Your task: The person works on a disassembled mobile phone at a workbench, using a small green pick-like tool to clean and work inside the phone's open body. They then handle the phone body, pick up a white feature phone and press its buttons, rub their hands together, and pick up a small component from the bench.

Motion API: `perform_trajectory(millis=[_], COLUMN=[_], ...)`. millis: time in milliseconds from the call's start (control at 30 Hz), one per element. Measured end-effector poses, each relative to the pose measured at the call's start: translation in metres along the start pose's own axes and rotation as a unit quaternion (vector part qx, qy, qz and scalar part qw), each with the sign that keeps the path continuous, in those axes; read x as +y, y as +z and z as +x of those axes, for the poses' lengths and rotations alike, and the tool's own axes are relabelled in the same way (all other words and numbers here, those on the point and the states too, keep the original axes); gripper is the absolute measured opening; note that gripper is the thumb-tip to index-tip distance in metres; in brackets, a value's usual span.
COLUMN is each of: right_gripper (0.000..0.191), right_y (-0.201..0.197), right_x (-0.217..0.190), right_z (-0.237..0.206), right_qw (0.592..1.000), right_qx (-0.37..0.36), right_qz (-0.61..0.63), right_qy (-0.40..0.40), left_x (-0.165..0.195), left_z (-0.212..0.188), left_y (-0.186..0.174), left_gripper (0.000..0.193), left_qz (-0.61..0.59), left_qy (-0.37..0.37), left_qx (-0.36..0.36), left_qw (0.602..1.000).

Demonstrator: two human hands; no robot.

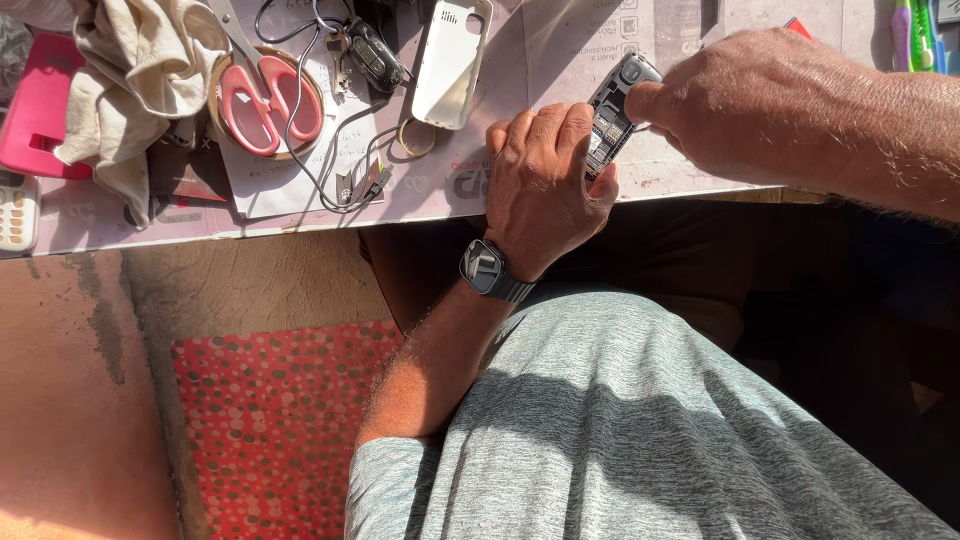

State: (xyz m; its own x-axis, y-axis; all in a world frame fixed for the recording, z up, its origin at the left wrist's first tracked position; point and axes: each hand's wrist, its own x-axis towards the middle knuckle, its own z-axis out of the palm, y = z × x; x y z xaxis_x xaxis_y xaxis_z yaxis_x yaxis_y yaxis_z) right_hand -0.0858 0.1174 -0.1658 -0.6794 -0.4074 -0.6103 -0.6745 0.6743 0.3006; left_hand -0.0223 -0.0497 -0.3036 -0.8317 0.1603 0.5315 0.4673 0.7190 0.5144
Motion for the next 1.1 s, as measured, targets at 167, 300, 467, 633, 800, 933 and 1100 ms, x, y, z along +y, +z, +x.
perform_trajectory(millis=[167, 300, 467, 633, 800, 933, 1100], right_gripper=[0.034, 0.023, 0.035, 0.024, 0.038, 0.03, 0.02], right_y=[0.005, 0.009, 0.004, 0.001, 0.015, 0.025, 0.037], right_x=[0.004, 0.007, 0.002, 0.004, 0.003, 0.013, 0.032], right_z=[0.0, 0.001, -0.004, -0.006, -0.002, -0.003, -0.014], right_qw=[0.987, 0.996, 0.992, 0.998, 0.995, 0.991, 0.981], right_qx=[0.133, 0.084, 0.104, 0.048, 0.082, 0.123, 0.184], right_qz=[0.027, -0.022, 0.023, -0.028, 0.026, 0.021, 0.047], right_qy=[-0.084, -0.035, -0.066, -0.036, -0.046, -0.056, -0.051], left_x=[0.002, 0.003, 0.004, 0.005, 0.002, 0.002, 0.003], left_z=[0.002, 0.003, 0.004, 0.004, 0.002, 0.001, 0.003], left_y=[-0.002, -0.002, -0.003, -0.002, 0.003, 0.005, 0.001], left_gripper=[0.057, 0.058, 0.056, 0.054, 0.052, 0.054, 0.053], left_qz=[0.004, 0.013, 0.013, 0.024, 0.031, 0.034, 0.027], left_qy=[-0.007, -0.007, 0.002, -0.011, -0.001, -0.001, -0.012], left_qx=[-0.007, -0.005, 0.007, -0.009, 0.003, 0.009, -0.005], left_qw=[1.0, 1.0, 1.0, 1.0, 1.0, 0.999, 1.0])
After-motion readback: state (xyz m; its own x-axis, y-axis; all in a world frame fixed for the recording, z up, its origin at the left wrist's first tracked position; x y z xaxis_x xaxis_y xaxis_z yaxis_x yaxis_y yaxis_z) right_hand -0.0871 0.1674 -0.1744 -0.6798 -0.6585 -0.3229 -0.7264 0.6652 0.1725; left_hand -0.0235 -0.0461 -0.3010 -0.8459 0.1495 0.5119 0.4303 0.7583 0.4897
